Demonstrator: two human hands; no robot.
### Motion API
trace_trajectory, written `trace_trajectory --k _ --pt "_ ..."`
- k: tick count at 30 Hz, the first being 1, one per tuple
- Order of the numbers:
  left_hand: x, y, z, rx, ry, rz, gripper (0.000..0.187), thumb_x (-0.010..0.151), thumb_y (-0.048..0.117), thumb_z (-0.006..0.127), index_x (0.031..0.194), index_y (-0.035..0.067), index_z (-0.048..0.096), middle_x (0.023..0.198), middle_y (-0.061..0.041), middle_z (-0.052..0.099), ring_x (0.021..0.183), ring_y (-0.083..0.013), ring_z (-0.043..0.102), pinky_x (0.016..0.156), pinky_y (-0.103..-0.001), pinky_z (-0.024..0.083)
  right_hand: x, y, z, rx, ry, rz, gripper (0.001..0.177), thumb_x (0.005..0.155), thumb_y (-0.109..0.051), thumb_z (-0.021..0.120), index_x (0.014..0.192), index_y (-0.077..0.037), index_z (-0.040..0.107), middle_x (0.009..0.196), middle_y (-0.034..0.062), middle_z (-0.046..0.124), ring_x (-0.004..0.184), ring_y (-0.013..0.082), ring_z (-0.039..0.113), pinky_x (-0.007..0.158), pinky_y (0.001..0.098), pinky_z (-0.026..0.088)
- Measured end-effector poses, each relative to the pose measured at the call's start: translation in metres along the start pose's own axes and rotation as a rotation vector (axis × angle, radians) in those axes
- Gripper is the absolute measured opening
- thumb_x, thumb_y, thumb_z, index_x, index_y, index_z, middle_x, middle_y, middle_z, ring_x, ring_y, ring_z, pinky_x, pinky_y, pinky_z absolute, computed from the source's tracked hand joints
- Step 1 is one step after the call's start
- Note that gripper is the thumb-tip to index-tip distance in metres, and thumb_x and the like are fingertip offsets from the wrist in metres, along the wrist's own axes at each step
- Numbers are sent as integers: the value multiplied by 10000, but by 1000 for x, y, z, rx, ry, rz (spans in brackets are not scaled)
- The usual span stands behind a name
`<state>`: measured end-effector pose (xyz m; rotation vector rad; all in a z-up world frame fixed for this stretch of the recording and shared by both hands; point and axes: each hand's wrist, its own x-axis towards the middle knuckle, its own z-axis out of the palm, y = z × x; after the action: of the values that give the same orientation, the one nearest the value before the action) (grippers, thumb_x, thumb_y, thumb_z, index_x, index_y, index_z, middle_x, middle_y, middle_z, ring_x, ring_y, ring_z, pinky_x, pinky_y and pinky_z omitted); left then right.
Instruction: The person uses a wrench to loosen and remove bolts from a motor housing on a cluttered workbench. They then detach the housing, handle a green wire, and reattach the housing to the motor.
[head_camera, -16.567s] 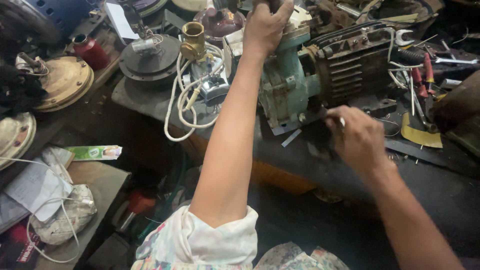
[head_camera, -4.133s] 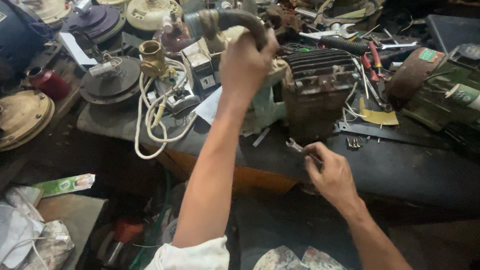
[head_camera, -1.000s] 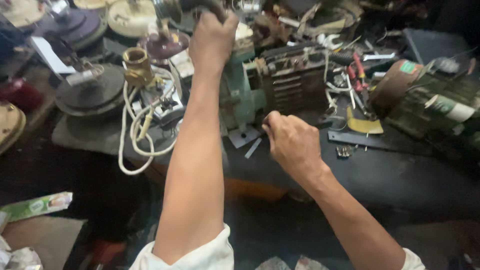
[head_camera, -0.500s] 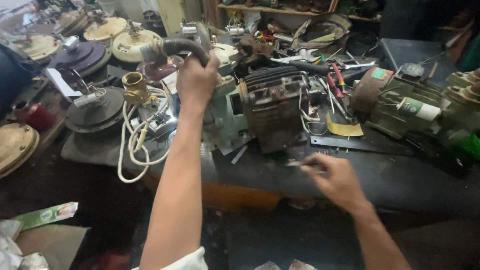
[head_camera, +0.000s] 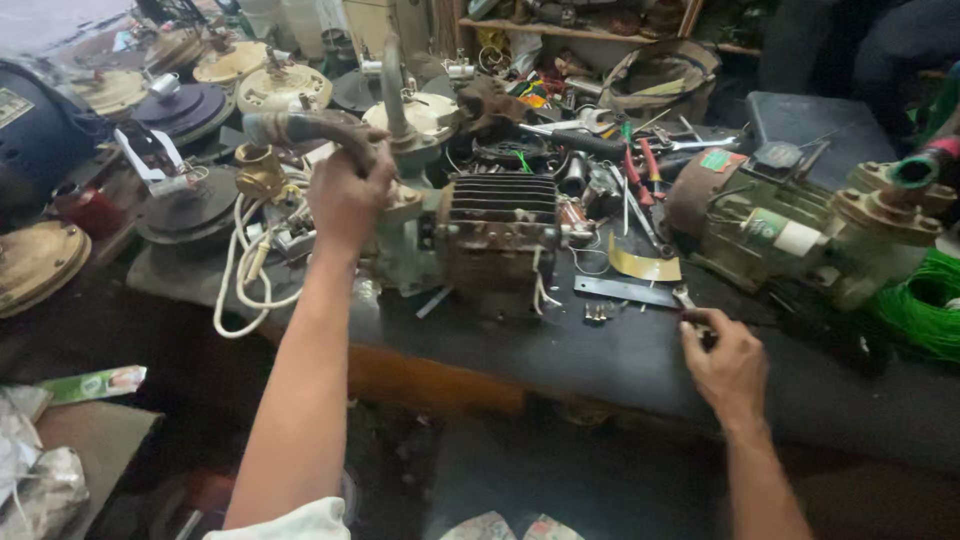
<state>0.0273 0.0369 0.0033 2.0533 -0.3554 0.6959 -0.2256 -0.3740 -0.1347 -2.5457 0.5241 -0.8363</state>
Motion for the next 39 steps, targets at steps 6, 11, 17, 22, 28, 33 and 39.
trace_trajectory --k 6,11,17,22,28,33,39 --pt "-13 4 35 224 405 -79 246 904 328 759 1070 148 785 883 -116 754 855 -367 707 765 -494 522 2 -8 -6 -28 -9 -110 319 876 -247 739 1164 -109 740 1029 153 725 980 365 669 875 471 533" --pt "-20 1 56 228 629 -126 226 761 227 787 974 152 807 966 -107 743 932 -337 697 864 -467 504 4 -11 -10 -12 -1 -156 361 864 -250 746 1180 -76 723 1067 128 724 1056 349 639 950 454 503" --pt "-13 -11 60 177 730 -102 226 756 218 833 956 118 804 1037 -134 712 969 -324 675 874 -423 499 6 -18 -16 -69 -81 -130 446 838 -294 763 1245 -125 700 1168 101 679 1153 333 587 1002 479 455" --pt "-17 -15 49 35 583 -134 238 751 154 784 974 71 770 864 -90 736 822 -255 707 819 -375 530 6 -22 -23 -85 -19 -214 476 800 -301 780 1242 -145 699 1293 88 613 1244 327 533 1053 506 414" --pt "-13 -12 40 -185 453 -165 174 798 87 724 966 56 759 789 -23 696 707 -160 655 681 -323 535 3 -19 -30 106 -31 -284 436 822 -226 759 1238 -111 698 1274 90 632 1245 323 548 1069 466 431" --pt "-10 -15 24 -93 372 -166 131 827 72 765 956 55 747 795 11 698 716 -123 661 686 -284 514 3 -17 -34 166 -78 -300 374 813 -190 748 1177 -106 723 1225 64 655 1207 303 565 1048 460 439" --pt "-22 -18 29 -221 384 -86 129 847 85 747 970 59 776 843 -13 717 757 -130 657 732 -299 520 5 -17 -31 219 -108 -347 373 800 -182 751 1160 -89 719 1185 83 676 1157 320 590 1015 446 462"
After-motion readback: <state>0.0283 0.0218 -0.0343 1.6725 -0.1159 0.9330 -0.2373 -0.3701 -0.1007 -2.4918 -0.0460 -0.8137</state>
